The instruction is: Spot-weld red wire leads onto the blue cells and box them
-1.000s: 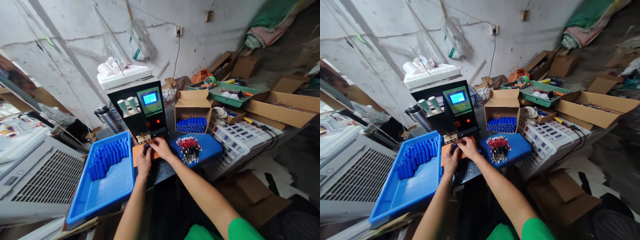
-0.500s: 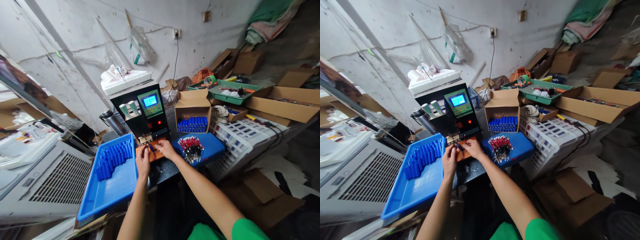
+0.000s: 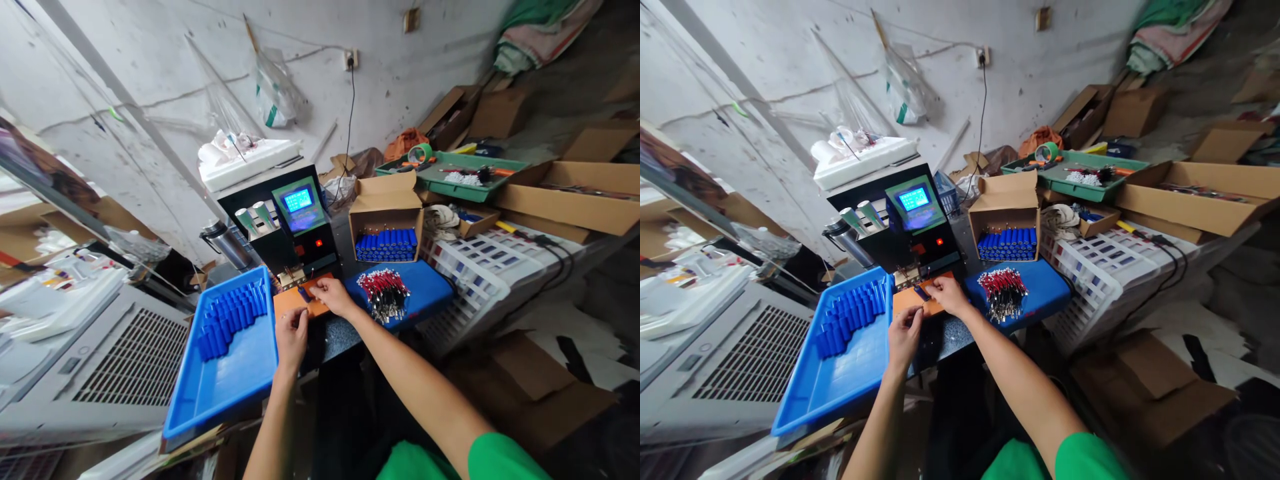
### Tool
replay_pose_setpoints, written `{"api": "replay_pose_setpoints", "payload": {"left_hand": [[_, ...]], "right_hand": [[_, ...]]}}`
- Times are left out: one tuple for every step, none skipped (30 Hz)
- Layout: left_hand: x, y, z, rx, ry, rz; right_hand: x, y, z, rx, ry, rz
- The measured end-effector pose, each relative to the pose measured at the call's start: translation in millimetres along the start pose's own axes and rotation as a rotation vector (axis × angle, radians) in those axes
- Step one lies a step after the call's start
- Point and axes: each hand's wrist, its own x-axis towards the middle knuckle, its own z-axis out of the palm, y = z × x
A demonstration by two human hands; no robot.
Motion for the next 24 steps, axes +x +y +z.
{"api": "replay_pose_setpoints", "payload": {"left_hand": [[-0.2, 0.1, 0.8, -0.003, 0.017, 0.003], [-0.6, 0.3, 1.4, -0.006, 0.031, 0.01], [-1.0, 0.6, 1.8, -0.006, 0.037, 0.022], [-1.1, 1.1, 2.1, 0.0, 0.036, 0.041], [-1.0, 1.8, 2.3, 0.017, 0.034, 0.068], [-0.5, 2.7, 2.4, 0.049, 0.032, 0.102], [0.4, 3.8, 2.4, 0.097, 0.029, 0.14], [1.6, 4.9, 2.2, 0.157, 0.031, 0.178], [2.8, 6.1, 2.0, 0.219, 0.034, 0.213], [4.1, 7.2, 1.7, 0.275, 0.036, 0.24], [5.2, 8.0, 1.2, 0.317, 0.034, 0.258], [5.9, 8.6, 0.7, 0.343, 0.031, 0.269], [6.2, 8.8, 0.2, 0.354, 0.025, 0.276], [6.1, 8.7, -0.2, 0.348, 0.018, 0.28], [5.7, 8.4, -0.5, 0.324, 0.017, 0.28], [5.0, 7.9, -0.6, 0.283, 0.023, 0.278], [4.2, 7.2, -0.3, 0.236, 0.037, 0.273], [3.6, 6.6, 0.3, 0.191, 0.055, 0.269], [3.3, 6.1, 1.4, 0.154, 0.069, 0.268], [3.6, 5.8, 2.9, 0.13, 0.068, 0.269], [4.5, 5.7, 4.8, 0.117, 0.052, 0.271], [6.1, 5.7, 6.8, 0.11, 0.021, 0.271], [8.1, 6.0, 8.9, 0.105, -0.023, 0.268], [10.4, 6.4, 10.8, 0.102, -0.071, 0.261]], "right_hand": [[-1.2, -2.0, -1.4, 0.025, -0.031, -0.01], [-2.6, -3.8, -2.7, 0.049, -0.072, -0.02], [-4.0, -5.2, -3.8, 0.067, -0.115, -0.033], [-5.4, -6.0, -4.4, 0.078, -0.153, -0.045], [-6.8, -6.1, -4.6, 0.084, -0.181, -0.055], [-8.0, -5.5, -4.2, 0.085, -0.201, -0.061], [-9.0, -4.5, -3.4, 0.086, -0.209, -0.062], [-9.9, -3.3, -2.2, 0.084, -0.21, -0.059], [-10.6, -2.0, -1.0, 0.078, -0.204, -0.055], [-11.2, -1.0, 0.2, 0.07, -0.196, -0.052], [-11.7, -0.3, 1.2, 0.061, -0.187, -0.052], [-12.1, -0.2, 1.9, 0.054, -0.177, -0.051], [-12.4, -0.5, 2.3, 0.048, -0.171, -0.048], [-12.5, -1.1, 2.5, 0.044, -0.166, -0.041], [-12.6, -2.0, 2.4, 0.038, -0.158, -0.034], [-12.5, -3.0, 2.1, 0.032, -0.144, -0.029], [-12.2, -4.0, 1.6, 0.025, -0.122, -0.026], [-11.9, -4.9, 1.0, 0.021, -0.095, -0.025], [-11.4, -5.7, 0.4, 0.025, -0.068, -0.026], [-10.8, -6.3, -0.3, 0.041, -0.04, -0.025], [-10.2, -6.9, -1.0, 0.069, -0.018, -0.018], [-9.7, -7.6, -1.7, 0.108, 0.001, -0.004], [-9.2, -8.4, -2.4, 0.153, 0.017, 0.015], [-8.9, -9.4, -3.2, 0.198, 0.031, 0.041]]}}
